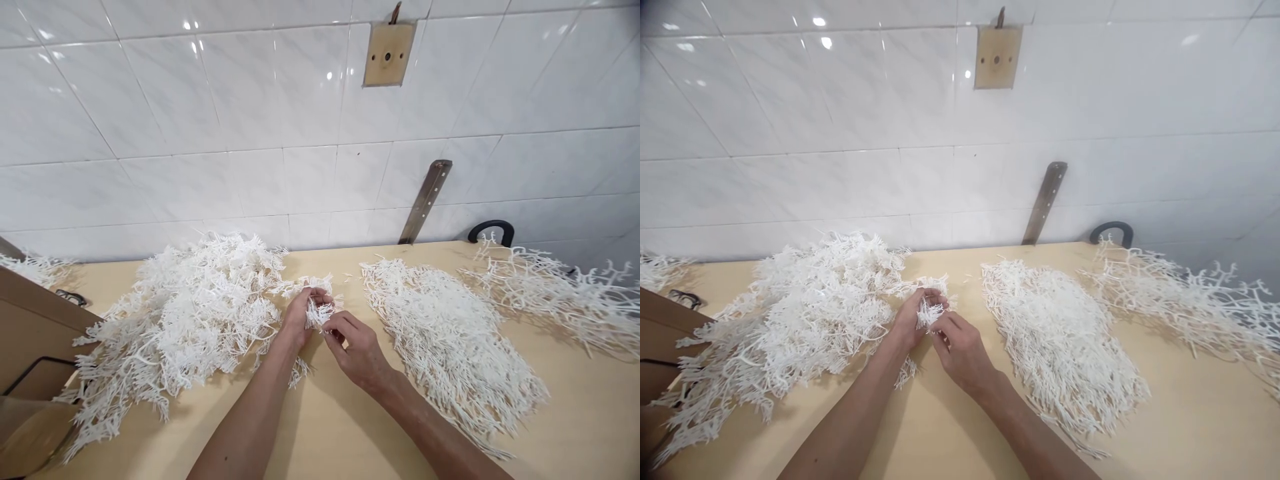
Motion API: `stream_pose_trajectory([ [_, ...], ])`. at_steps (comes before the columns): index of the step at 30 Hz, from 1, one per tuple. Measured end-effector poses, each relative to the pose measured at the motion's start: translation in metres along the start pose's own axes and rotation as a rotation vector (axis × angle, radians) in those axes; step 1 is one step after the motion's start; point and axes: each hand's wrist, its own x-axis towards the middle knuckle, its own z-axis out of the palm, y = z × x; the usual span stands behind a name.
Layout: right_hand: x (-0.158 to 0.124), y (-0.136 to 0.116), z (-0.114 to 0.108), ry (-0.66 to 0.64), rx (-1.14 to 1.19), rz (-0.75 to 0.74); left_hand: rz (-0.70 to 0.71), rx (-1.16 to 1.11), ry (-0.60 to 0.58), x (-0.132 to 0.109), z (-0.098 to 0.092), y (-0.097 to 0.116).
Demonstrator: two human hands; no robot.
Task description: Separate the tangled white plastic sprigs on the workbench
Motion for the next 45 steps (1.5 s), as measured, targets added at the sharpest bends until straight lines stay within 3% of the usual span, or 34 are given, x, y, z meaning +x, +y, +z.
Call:
stream_pose_trajectory([
  [6,-0.003,-0.01,0.006,-0.02,0.131,0.141,0.015,0.008,-0.082,0.002,-0.007,0.0],
  [10,0.003,-0.012,-0.004,-0.089,0.407,0.387,0.012,0.07,-0.117,-0.001,-0.007,0.004],
  [12,0.008,-0.004,-0.013,-0.011,0.536,0.502,0.015,0.1,-0.133,-0.005,-0.005,0.007],
  [14,0.012,0.009,-0.022,0.156,0.609,0.597,-0.001,0.113,-0.169,-0.009,-0.002,0.009],
  [17,0.012,0.033,-0.029,0.344,0.595,0.707,-0.041,0.105,-0.247,-0.013,0.001,0.008],
  [19,0.009,0.045,-0.031,0.308,0.528,0.71,-0.067,0.104,-0.295,-0.015,0.002,0.006],
  [24,0.001,0.046,-0.029,-0.077,0.487,0.581,-0.109,0.1,-0.357,-0.017,0.005,0.001],
  [26,0.0,0.042,-0.027,-0.139,0.543,0.579,-0.125,0.097,-0.362,-0.018,0.006,0.0],
  [30,0.001,0.038,-0.027,-0.127,0.658,0.601,-0.176,0.072,-0.404,-0.019,0.008,0.0],
  [36,0.007,0.037,-0.043,-0.199,0.889,0.584,-0.217,-0.039,-0.478,-0.016,0.002,0.002],
  [41,0.009,0.047,-0.042,0.04,1.055,0.763,-0.181,-0.015,-0.468,-0.01,-0.004,0.004],
  [45,0.007,0.05,-0.031,0.078,1.091,0.908,-0.166,0.076,-0.482,-0.01,-0.004,0.002],
])
